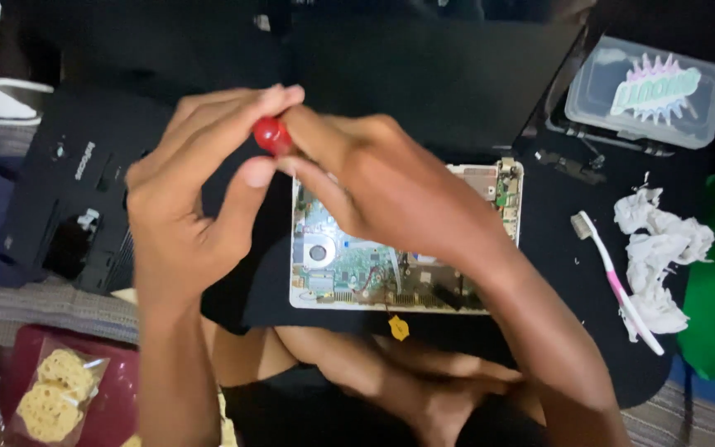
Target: Disassembling a laptop by removing screws with a screwdriver and prying off the internal plastic frame.
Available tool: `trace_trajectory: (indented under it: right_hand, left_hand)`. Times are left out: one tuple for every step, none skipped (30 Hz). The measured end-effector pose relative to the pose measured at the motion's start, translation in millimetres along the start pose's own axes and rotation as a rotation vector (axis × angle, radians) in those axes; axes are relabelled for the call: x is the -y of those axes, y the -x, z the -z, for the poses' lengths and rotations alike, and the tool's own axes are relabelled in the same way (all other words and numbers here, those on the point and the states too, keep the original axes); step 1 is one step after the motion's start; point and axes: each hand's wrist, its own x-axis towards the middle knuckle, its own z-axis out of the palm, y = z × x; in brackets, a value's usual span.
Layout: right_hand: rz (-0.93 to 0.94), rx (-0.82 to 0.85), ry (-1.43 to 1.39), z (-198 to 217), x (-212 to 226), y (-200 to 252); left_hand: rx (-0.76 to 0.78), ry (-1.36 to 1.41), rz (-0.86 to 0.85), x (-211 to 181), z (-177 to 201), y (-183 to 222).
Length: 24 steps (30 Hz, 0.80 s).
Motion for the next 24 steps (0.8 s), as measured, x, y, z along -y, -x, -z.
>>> trace_trajectory:
  right_hand:
    - [-0.004, 0.003, -0.011, 0.3, 2.0, 2.6]
    - [-0.016, 0.021, -0.037, 2.7, 3.2, 2.6]
    - [-0.027, 0.04, -0.063, 5.6, 4.8, 2.3]
    - [-0.025, 0.035, -0.062, 4.3, 3.1, 1.1]
    - [-0.026, 0.043, -0.044, 2.9, 0.9, -0.2]
    - [-0.034, 0.056, -0.026, 0.8, -1.0, 0.6]
    - [-0.038, 0.056, -0.027, 0.0, -1.2, 1.8]
    - [-0.003, 0.04, -0.03, -0.8, -1.8, 0.9]
    - [0.033, 0.025, -0.033, -2.1, -2.3, -0.3]
    - [0.03, 0.027, -0.042, -1.9, -1.7, -0.5]
    - [0.052, 0.014, -0.105, -1.8, -0.9, -0.8]
    - [0.083, -0.003, -0.156, 0.7, -1.5, -3.0]
    - [0.09, -0.003, -0.155, -5.4, -0.3, -3.3]
    - [0.07, -0.093, -0.21, -11.0, 1.1, -3.6]
    - [0.049, -0.183, -0.266, -16.9, 2.3, -3.8]
    - [0.048, -0.181, -0.272, -21.7, -0.9, -2.1]
    - [0.063, -0.268, -0.134, -26.8, -4.4, -0.4]
    - [0.082, -0.352, 0.006, -31.6, -7.9, 0.9]
    - [0.083, -0.349, 0.002, -29.3, -7.3, 1.7]
    - [0.097, -0.305, -0.003, -24.8, -7.6, 1.2]
    - [0.11, -0.261, -0.008, -19.4, -8.0, 0.9]
    - [0.112, -0.264, -0.002, -16.1, -8.6, -0.1]
    - [0.104, -0.197, -0.025, -12.8, -9.6, -0.7]
    - [0.091, -0.13, -0.053, -11.2, -10.3, -0.2]
  left_hand:
    - [0.005, 0.0, 0.011, -2.1, 3.7, 2.7]
    - [0.034, -0.017, -0.01, -2.8, 8.6, 2.0]
    - [0.062, -0.034, -0.03, -3.9, 13.8, 0.6]
    - [0.064, -0.037, -0.034, -5.8, 17.7, -3.5]
    - [0.101, -0.089, -0.075, -7.4, 21.4, -7.5]
    - [0.138, -0.135, -0.111, -9.4, 23.4, -9.8]
    - [0.139, -0.132, -0.111, -12.8, 21.0, -11.5]
    - [0.128, -0.134, -0.12, -16.1, 19.9, -13.2]
    - [0.117, -0.137, -0.129, -19.2, 19.1, -14.6]
    - [0.122, -0.137, -0.119, -19.0, 19.5, -10.7]
    - [0.082, -0.223, -0.121, -19.1, 20.1, -6.7]
    - [0.033, -0.313, -0.135, -17.8, 20.4, -5.0]
    - [0.03, -0.318, -0.137, -20.1, 18.6, -3.2]
    - [0.003, -0.317, -0.106, -22.8, 16.4, -0.9]
    - [-0.025, -0.316, -0.075, -25.4, 14.0, 1.5]
    - [-0.022, -0.317, -0.069, -25.1, 11.7, 1.8]
    - [-0.037, -0.374, -0.081, -24.6, 9.1, 2.2]
    - [-0.053, -0.432, -0.094, -23.9, 6.6, 2.5]
    - [-0.053, -0.435, -0.09, -23.4, 9.7, -0.6]
    - [0.002, -0.472, -0.118, -22.2, 12.4, -5.8]
    - [0.056, -0.51, -0.145, -21.5, 14.9, -11.7]
    - [0.053, -0.509, -0.152, -21.4, 19.8, -12.1]
    - [0.138, -0.396, -0.134, -21.3, 24.2, -12.4]
    - [0.227, -0.279, -0.113, -21.2, 28.5, -11.3]
